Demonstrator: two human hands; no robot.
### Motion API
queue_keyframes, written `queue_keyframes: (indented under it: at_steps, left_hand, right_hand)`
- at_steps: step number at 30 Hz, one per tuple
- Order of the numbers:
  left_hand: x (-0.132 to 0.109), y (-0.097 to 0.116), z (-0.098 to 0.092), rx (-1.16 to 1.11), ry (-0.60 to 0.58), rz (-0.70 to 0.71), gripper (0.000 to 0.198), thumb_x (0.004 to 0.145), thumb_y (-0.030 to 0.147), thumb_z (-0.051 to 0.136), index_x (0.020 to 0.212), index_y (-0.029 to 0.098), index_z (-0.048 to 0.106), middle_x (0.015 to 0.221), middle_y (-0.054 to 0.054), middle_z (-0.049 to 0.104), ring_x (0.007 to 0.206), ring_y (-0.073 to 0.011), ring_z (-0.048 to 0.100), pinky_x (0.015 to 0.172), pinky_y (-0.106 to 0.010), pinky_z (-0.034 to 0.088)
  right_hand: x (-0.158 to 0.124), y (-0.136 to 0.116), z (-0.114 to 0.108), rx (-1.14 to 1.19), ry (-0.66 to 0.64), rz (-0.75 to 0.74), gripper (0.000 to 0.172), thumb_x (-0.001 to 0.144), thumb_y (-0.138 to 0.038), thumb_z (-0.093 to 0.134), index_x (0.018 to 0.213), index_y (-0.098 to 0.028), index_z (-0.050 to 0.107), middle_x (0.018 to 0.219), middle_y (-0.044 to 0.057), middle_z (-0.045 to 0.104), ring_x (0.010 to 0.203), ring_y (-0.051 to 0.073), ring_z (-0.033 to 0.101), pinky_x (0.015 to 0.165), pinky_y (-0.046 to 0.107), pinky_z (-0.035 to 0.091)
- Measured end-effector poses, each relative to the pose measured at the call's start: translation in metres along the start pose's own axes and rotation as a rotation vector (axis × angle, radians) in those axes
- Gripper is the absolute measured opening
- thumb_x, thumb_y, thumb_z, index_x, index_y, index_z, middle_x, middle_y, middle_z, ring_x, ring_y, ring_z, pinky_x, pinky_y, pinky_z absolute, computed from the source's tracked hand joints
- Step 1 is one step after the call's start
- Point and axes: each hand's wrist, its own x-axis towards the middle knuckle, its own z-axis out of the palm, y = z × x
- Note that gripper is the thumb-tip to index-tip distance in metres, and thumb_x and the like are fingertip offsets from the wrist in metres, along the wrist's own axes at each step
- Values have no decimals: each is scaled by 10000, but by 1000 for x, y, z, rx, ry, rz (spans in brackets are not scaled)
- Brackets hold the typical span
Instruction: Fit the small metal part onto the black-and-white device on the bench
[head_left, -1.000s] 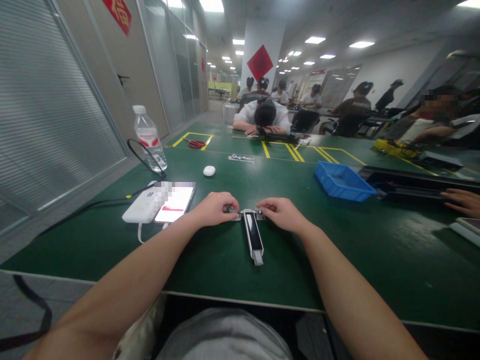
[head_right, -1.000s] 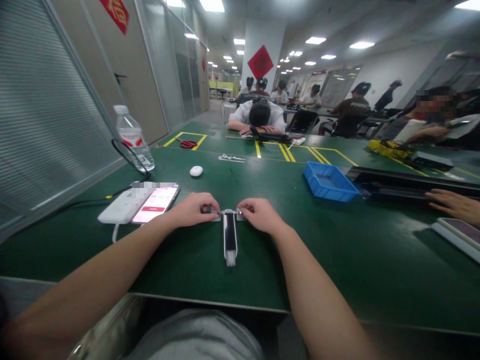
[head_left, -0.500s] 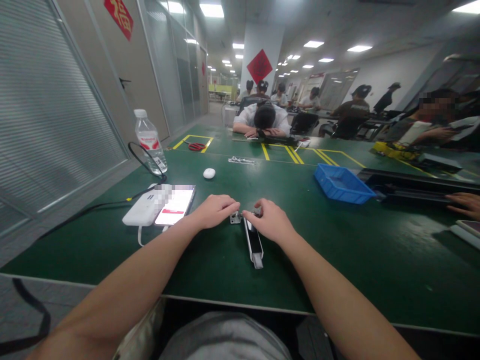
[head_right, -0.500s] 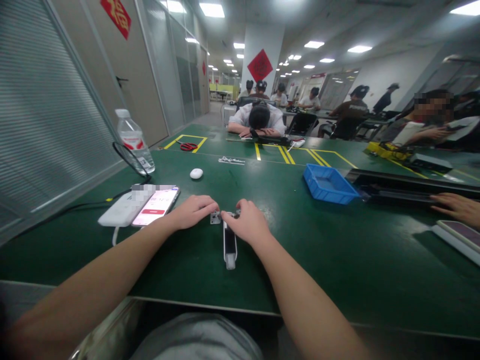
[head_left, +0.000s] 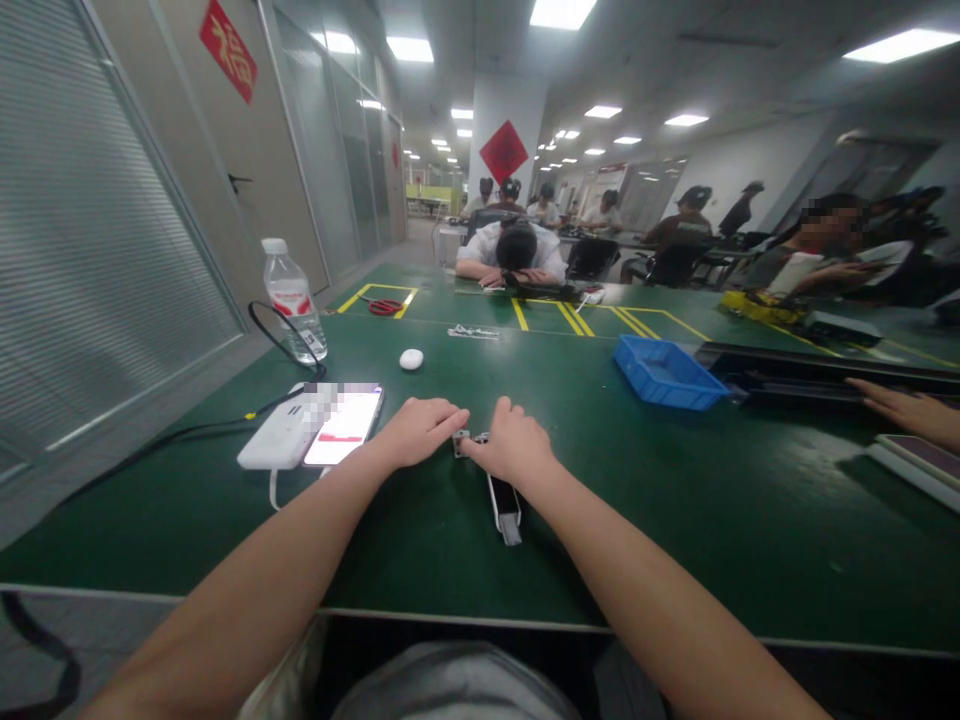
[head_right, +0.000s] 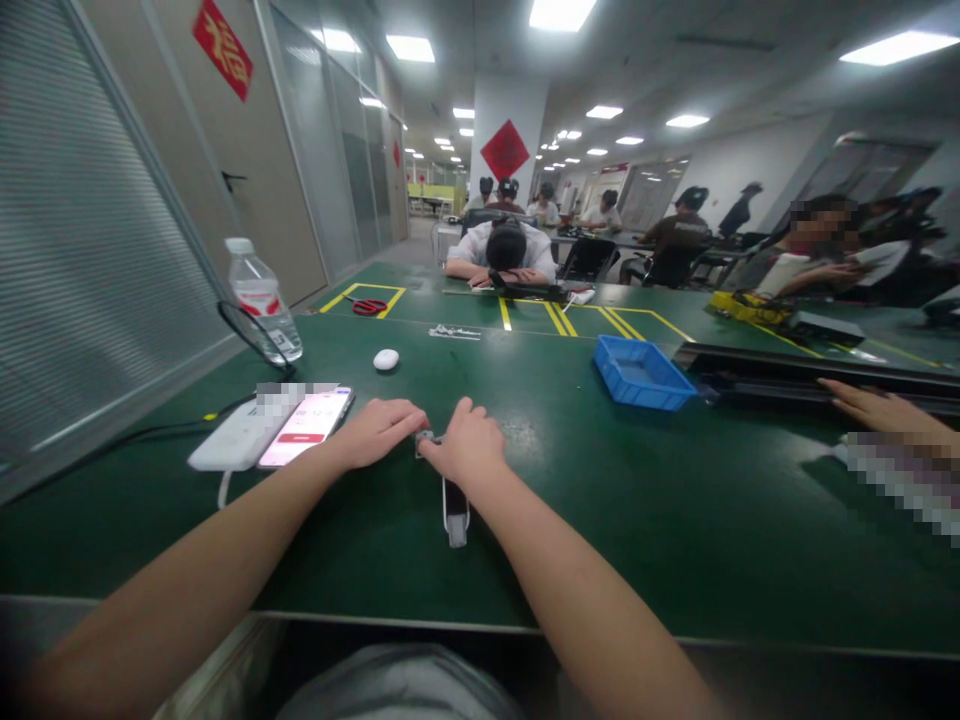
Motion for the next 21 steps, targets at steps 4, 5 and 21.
queue_keyframes:
  at_steps: [4, 5, 21]
  left_hand:
    - [-1, 0, -1, 13, -3, 3, 481, 970, 413, 238, 919, 180, 655, 968, -50, 682, 937, -192, 603, 812, -304, 403]
    - [-1, 0, -1, 14, -4, 3, 480, 971, 414, 240, 925, 178, 655, 978, -53, 684, 944, -194, 603, 815, -306, 402]
    - [-1, 0, -1, 62, -72, 9, 500, 969, 465, 244, 958, 194, 664, 990, -52, 675, 961, -208, 598, 830, -325, 411]
  right_hand:
    - [2, 4, -6, -4, -33, 0, 634, 739, -569, 535, 1160, -106, 437, 1139, 205, 571, 1044, 336, 583, 842, 399, 456]
    - [3, 8, -7, -10, -39, 0, 629, 741, -569, 531, 1158, -107, 437, 1143, 206, 568, 1053, 340, 577, 844, 404, 454]
    - [15, 236, -24, -63, 88, 291, 553, 755, -587, 537, 1072, -134, 516, 1088, 173, 601, 1014, 301, 581, 799, 349, 455]
